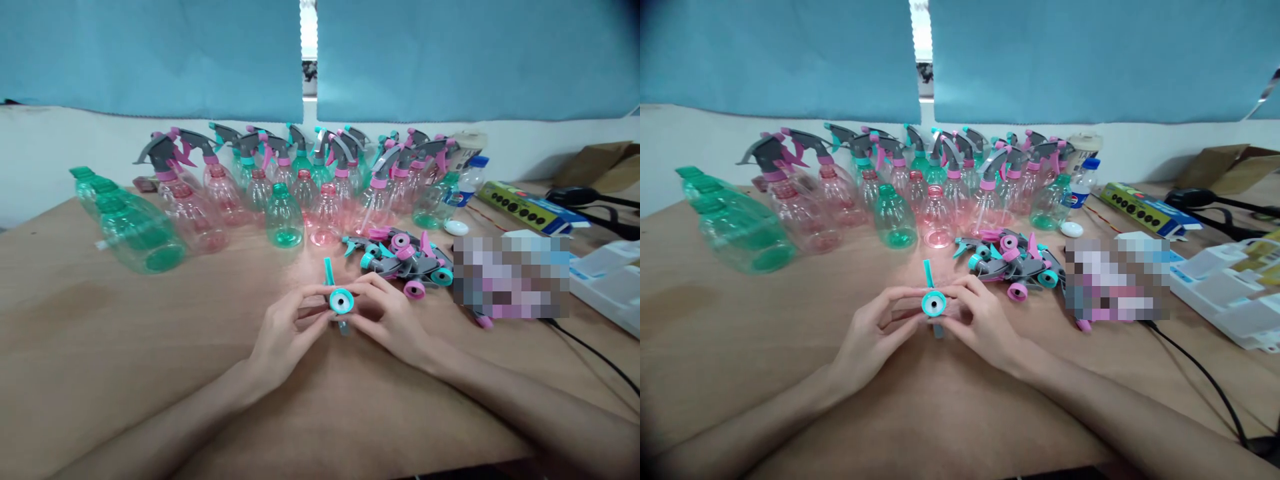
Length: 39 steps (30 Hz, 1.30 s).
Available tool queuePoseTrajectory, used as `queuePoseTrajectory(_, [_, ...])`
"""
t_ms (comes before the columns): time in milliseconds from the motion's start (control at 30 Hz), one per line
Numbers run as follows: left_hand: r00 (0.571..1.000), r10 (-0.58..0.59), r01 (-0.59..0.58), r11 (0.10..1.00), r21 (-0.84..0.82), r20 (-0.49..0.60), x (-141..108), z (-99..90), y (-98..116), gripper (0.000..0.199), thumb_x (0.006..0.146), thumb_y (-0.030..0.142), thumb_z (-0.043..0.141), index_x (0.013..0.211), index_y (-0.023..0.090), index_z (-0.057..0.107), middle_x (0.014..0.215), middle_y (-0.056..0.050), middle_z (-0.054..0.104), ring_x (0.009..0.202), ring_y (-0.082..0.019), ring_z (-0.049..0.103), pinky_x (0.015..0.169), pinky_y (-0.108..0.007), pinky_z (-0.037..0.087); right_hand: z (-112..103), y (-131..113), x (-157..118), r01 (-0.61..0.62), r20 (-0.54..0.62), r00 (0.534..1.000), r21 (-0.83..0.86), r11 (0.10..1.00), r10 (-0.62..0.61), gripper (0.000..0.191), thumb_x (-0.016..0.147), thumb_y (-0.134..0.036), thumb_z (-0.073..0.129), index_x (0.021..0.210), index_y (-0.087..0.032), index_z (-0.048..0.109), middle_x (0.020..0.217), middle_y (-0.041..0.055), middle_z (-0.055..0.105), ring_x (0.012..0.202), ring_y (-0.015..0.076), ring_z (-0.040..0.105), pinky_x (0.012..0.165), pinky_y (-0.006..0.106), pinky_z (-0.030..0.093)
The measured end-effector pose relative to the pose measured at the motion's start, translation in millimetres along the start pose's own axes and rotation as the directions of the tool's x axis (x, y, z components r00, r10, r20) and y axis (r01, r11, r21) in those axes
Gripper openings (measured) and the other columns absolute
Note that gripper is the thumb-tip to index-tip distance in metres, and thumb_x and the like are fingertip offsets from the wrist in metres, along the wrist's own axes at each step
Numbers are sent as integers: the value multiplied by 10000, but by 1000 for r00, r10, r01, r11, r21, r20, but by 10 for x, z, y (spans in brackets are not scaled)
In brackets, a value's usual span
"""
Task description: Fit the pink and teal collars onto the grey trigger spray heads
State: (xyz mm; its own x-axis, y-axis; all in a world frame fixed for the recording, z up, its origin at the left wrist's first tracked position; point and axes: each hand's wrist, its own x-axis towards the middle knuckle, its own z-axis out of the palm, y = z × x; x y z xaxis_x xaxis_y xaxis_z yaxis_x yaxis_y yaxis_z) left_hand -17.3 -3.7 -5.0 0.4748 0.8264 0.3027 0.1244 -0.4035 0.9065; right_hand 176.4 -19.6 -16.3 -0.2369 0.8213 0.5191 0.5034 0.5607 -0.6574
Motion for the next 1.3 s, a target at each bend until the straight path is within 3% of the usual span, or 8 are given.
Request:
queuePoseTrajectory(167, [995,100,-89,965,248,-31,14,-16,-22,194,848,166,602,1032,228,614,1050,-25,640,889,-151,656,782,-291,580,-10,26,-15,27,15,1000,-22,999,-26,369,802,-327,673,1147,-218,604,978,60,587,929,199,576,809,359,503])
queuePoseTrajectory(367, [995,95,-93,957,273,7,8,-33,20,145,890,200,535,1024,192,589,930,-27,679,711,-120,660,590,-217,566,-23,30,-32,24,-4,1000,-40,999,-24,276,751,-353,722,975,-214,641,951,42,604,916,195,576,806,353,492])
queuePoseTrajectory(500, [975,219,-219,914,342,39,18,-32,72,156,870,163,555,1017,194,597,1010,-43,665,857,-142,648,708,-253,569,-33,32,-29,14,11,1000,-30,999,-13,249,763,-350,710,961,-222,627,964,46,590,954,204,572,831,373,493])
queuePoseTrajectory(600, [955,293,-287,866,410,49,11,-32,78,116,861,173,564,962,200,613,1018,-52,611,900,-147,615,698,-249,563,-30,47,-28,14,-14,1000,-54,998,-15,265,762,-359,708,982,-234,629,1060,72,537,1046,223,545,890,406,481])
queuePoseTrajectory(700, [954,292,-289,825,486,72,-9,-36,47,156,847,222,585,1002,212,604,1066,-69,547,926,-168,600,726,-294,565,-24,61,-29,19,-45,999,-91,996,-23,264,754,-353,715,975,-234,633,1190,97,483,1184,254,472,988,454,422])
queuePoseTrajectory(833, [951,276,-305,779,547,137,-28,-36,5,284,835,260,591,1112,209,557,1146,-93,476,876,-162,614,796,-358,548,-21,65,-23,32,1,999,-82,996,-32,302,744,-339,724,1007,-234,617,1346,106,418,1288,267,391,1051,480,364])
queuePoseTrajectory(1067, [939,299,-336,685,646,171,-30,-8,8,320,815,277,606,1121,198,554,1133,-91,479,809,-141,604,706,-298,548,-19,73,-17,20,24,1000,15,1000,-20,296,719,-320,745,975,-232,624,1318,100,455,1228,281,472,984,470,435])
queuePoseTrajectory(1300, [924,324,-373,637,675,205,17,-20,71,216,837,263,582,1042,193,580,1044,-75,545,841,-169,601,699,-287,532,-24,56,2,44,70,996,37,998,-47,243,763,-292,702,979,-214,623,1277,114,504,1242,273,474,1005,461,423])
